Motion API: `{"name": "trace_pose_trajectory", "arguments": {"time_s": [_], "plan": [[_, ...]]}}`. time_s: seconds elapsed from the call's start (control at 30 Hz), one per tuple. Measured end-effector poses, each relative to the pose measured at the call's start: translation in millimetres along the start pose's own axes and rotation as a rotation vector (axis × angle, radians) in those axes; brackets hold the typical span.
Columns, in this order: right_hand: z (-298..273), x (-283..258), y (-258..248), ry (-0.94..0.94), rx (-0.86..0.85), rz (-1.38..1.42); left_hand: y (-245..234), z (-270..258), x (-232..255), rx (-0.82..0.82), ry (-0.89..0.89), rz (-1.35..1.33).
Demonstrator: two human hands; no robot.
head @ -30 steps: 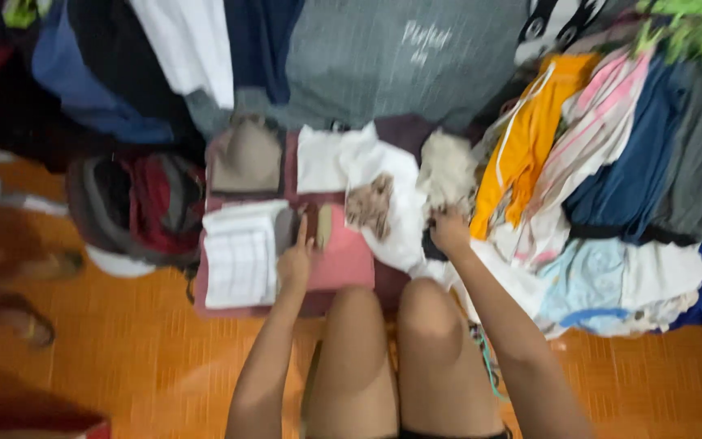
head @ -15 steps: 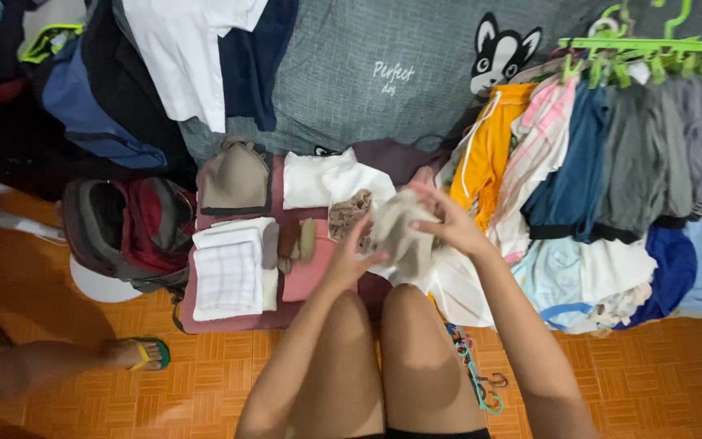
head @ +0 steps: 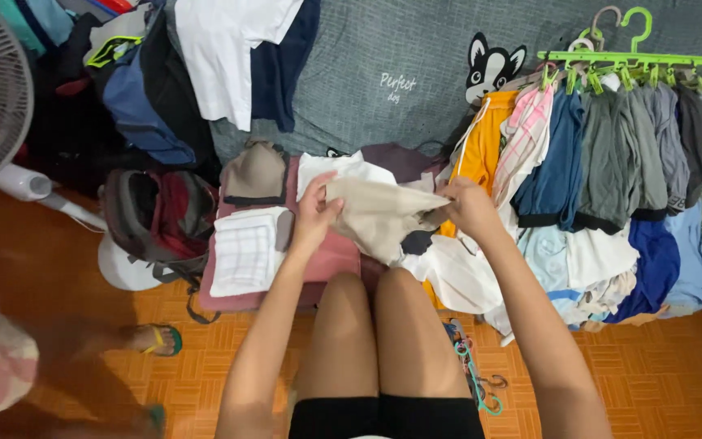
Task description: Folding various articles of clothing including underwear and shorts.
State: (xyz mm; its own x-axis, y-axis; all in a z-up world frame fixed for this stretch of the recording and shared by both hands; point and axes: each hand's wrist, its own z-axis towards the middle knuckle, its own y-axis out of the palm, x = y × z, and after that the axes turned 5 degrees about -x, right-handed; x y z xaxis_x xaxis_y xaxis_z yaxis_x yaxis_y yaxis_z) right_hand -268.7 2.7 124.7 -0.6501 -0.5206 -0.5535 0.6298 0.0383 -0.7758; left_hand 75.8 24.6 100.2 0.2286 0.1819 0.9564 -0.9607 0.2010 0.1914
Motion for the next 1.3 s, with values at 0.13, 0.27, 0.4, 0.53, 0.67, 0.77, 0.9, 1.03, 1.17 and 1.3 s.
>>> {"name": "trace_pose_trajectory", "arguments": {"time_s": [0.13, 0.27, 0.4, 0.53, 0.67, 0.77, 0.9, 1.03, 1.17, 1.3], "plan": [[-11, -27, -19, -0.022, 0.141, -0.13, 1, -18, 38, -0.04, 0.015, 0.118], [-49, -45, -34, -0.012, 0.255, -0.016, -6, -56, 59, -0.106, 0.019, 0.022], [-130, -56, -24, -0.161, -0.398, 0.465, -7, -119, 46, -0.168, -0.164, -0.164], [-170, -137, -26, -0.039, -1.087, 0.419, -21, -215, 3, -0.318, -0.387, 0.121], [-200, -127, 15, 0.032, -1.228, 0.254, -39, -299, -54, -0.574, -0.705, 0.521], [-199, -141, 35, 0.129, -1.002, 0.152, -9, -308, -19, -0.515, -0.715, 0.514], [-192, -201, 65, -0.283, -0.415, 0.477, 45, -318, -3, -0.475, -0.615, 0.49], [-189, -247, 50, -0.394, -0.531, 0.347, 79, -309, 12, -0.505, -0.025, 0.415], [-208, -218, 31, 0.099, -0.644, 0.058, 103, -280, 19, -0.417, -0.116, 0.363], [-201, -215, -29, -0.171, -0.508, -0.359, 114, -240, -22, -0.608, 0.101, 0.489]]}}
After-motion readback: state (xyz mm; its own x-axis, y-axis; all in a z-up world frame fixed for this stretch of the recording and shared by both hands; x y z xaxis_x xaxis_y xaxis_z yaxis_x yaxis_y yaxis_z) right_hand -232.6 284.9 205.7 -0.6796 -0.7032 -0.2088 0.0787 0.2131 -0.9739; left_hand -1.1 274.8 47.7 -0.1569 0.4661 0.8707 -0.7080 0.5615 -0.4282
